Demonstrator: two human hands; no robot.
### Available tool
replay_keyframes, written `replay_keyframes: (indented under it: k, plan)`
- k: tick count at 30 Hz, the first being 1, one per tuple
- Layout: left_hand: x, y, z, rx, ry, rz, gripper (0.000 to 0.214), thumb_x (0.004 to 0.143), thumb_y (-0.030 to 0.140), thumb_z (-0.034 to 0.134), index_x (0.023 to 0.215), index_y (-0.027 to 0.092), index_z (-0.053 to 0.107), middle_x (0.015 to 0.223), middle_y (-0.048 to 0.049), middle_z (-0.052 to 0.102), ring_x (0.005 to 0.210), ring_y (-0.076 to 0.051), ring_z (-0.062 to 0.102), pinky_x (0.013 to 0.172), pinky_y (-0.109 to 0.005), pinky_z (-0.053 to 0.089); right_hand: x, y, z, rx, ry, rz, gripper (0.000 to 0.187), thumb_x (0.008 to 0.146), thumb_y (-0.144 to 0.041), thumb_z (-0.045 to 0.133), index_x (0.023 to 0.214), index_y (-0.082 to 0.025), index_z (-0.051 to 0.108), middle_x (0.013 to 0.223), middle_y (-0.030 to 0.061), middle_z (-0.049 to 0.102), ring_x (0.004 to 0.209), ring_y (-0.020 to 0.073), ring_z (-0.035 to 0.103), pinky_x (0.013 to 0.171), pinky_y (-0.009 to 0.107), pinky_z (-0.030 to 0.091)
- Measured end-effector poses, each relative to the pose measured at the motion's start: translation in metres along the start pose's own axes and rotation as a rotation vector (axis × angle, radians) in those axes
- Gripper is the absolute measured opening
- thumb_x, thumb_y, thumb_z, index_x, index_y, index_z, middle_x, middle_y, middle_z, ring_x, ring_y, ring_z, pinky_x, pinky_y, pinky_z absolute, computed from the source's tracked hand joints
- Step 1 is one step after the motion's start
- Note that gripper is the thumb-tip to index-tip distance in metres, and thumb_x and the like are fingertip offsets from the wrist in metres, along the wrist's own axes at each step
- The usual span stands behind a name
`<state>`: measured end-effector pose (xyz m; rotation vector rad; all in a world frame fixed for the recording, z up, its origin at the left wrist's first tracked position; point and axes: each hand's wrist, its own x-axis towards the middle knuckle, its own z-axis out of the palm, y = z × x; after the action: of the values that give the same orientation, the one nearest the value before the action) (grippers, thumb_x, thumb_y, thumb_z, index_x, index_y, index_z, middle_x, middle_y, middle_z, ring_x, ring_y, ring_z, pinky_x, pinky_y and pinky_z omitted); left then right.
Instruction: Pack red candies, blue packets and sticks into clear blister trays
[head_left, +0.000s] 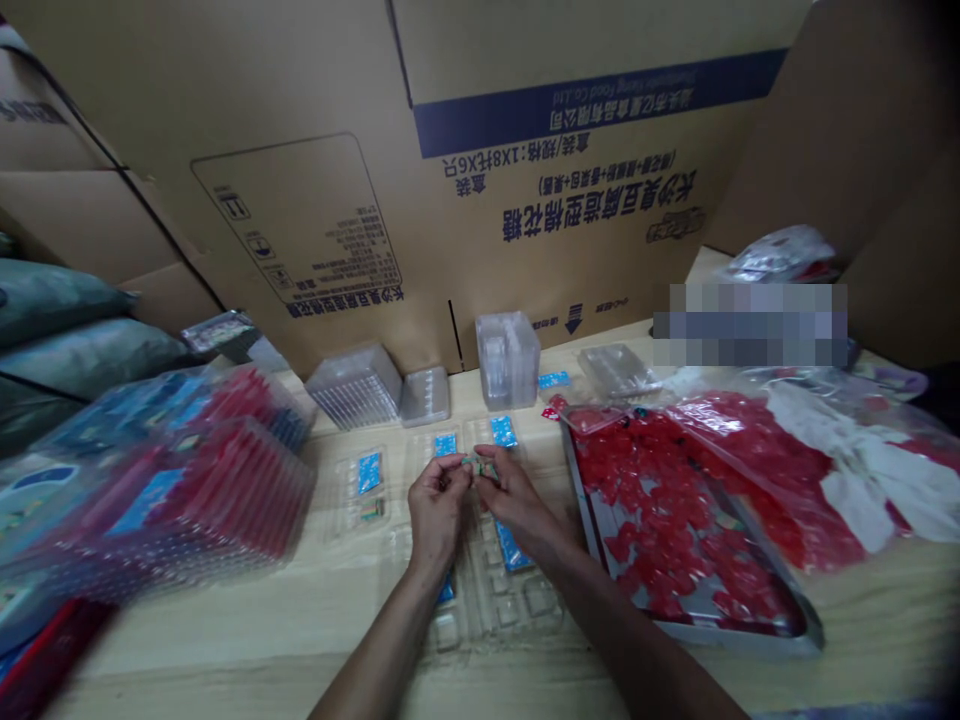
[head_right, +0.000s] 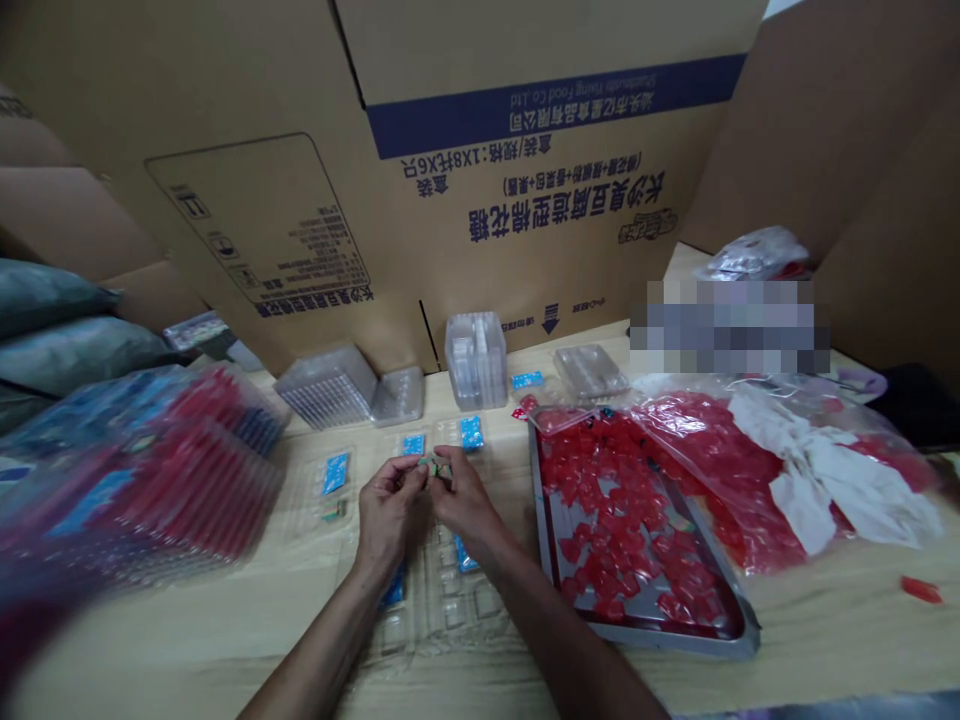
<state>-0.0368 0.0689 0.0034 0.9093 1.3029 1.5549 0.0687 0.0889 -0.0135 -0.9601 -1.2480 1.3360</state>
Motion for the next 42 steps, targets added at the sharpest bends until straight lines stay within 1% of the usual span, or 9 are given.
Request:
replay_keyframes:
  k: [7, 11, 16, 24, 28, 30, 33, 38, 42]
  plan:
    - [0.015, 0.02, -0.008, -0.474, 0.007, -0.344, 0.023, 0.073, 0.0, 0.068, 0.093, 0.011, 0.069, 0.08, -0.0025, 0.072, 0.061, -0.008, 0.066, 0.061, -0.016, 0.055, -0.004, -0.014, -0.007, -0.003, -0.149, 0.012, 0.035, 0.075, -0.019, 0.054, 0.109, -0.02, 0.06, 0.083, -0.0008, 0.059, 0.063, 0.0122, 0.048, 0.055, 0.023, 0.038]
    - [0.019, 0.035, -0.018, -0.533, -0.062, -0.459, 0.032, 0.082, -0.007, 0.052, 0.104, 0.01, 0.067, 0.086, -0.0059, 0.073, 0.061, -0.008, 0.068, 0.061, -0.014, 0.057, -0.004, -0.016, -0.01, -0.099, -0.156, -0.15, 0.05, 0.08, -0.017, 0.052, 0.13, -0.021, 0.053, 0.081, -0.0009, 0.061, 0.069, 0.0147, 0.055, 0.065, 0.027, 0.047]
    - [0.013, 0.038, -0.02, -0.535, -0.143, -0.525, 0.033, 0.085, -0.009, 0.047, 0.106, 0.007, 0.067, 0.091, -0.0098, 0.073, 0.065, -0.008, 0.07, 0.065, -0.012, 0.059, -0.003, -0.011, -0.01, -0.225, -0.171, -0.419, 0.06, 0.08, -0.009, 0.047, 0.138, -0.022, 0.051, 0.128, 0.0077, 0.063, 0.117, 0.0211, 0.058, 0.103, 0.038, 0.045]
    - [0.011, 0.037, -0.018, -0.418, -0.166, -0.495, 0.022, 0.082, -0.008, 0.057, 0.094, 0.007, 0.069, 0.081, -0.0076, 0.073, 0.062, -0.008, 0.069, 0.064, -0.013, 0.058, -0.003, -0.008, -0.012, -0.296, -0.246, -0.433, 0.059, 0.08, -0.007, 0.045, 0.136, -0.021, 0.056, 0.13, 0.0083, 0.063, 0.121, 0.0208, 0.058, 0.105, 0.038, 0.046]
    - [0.01, 0.045, -0.021, -0.32, -0.126, -0.468, 0.026, 0.078, -0.004, 0.065, 0.102, 0.007, 0.069, 0.083, -0.0074, 0.074, 0.06, -0.008, 0.068, 0.061, -0.014, 0.058, -0.002, -0.004, -0.013, -0.253, -0.134, -0.321, 0.049, 0.079, -0.014, 0.049, 0.125, -0.02, 0.061, 0.122, 0.0081, 0.066, 0.112, 0.0221, 0.061, 0.098, 0.039, 0.048]
    - [0.009, 0.049, -0.021, -0.307, -0.122, -0.463, 0.031, 0.076, -0.003, 0.068, 0.105, 0.008, 0.069, 0.082, -0.0073, 0.073, 0.058, -0.009, 0.067, 0.058, -0.014, 0.057, -0.002, -0.002, -0.013, -0.209, -0.056, -0.151, 0.032, 0.079, -0.021, 0.052, 0.107, -0.019, 0.067, 0.093, 0.0056, 0.071, 0.084, 0.0208, 0.065, 0.077, 0.035, 0.053]
    - [0.007, 0.048, -0.02, -0.278, -0.108, -0.434, 0.033, 0.071, 0.0, 0.075, 0.102, 0.009, 0.07, 0.083, -0.0074, 0.073, 0.061, -0.009, 0.067, 0.06, -0.015, 0.056, -0.002, -0.003, -0.01, -0.025, -0.043, 0.114, 0.019, 0.077, -0.033, 0.056, 0.087, -0.019, 0.064, 0.054, -0.0049, 0.051, 0.048, 0.0134, 0.047, 0.046, 0.025, 0.038]
    - [-0.002, 0.034, -0.009, -0.125, -0.069, -0.201, 0.035, 0.063, 0.019, 0.086, 0.094, 0.012, 0.073, 0.075, -0.0018, 0.071, 0.059, -0.007, 0.062, 0.057, -0.015, 0.05, -0.004, -0.012, -0.004, 0.322, -0.119, 0.184, 0.028, 0.071, -0.044, 0.065, 0.079, -0.018, 0.059, 0.055, -0.0055, 0.05, 0.049, 0.0104, 0.044, 0.047, 0.023, 0.036]
    - [-0.011, 0.025, 0.002, -0.047, -0.038, -0.092, 0.035, 0.063, 0.029, 0.085, 0.092, 0.014, 0.071, 0.069, 0.0013, 0.069, 0.055, -0.009, 0.06, 0.054, -0.018, 0.047, -0.005, -0.015, -0.002, 0.308, -0.137, 0.2, 0.031, 0.068, -0.046, 0.069, 0.072, -0.02, 0.053, 0.052, -0.0069, 0.048, 0.046, 0.0093, 0.044, 0.046, 0.022, 0.035]
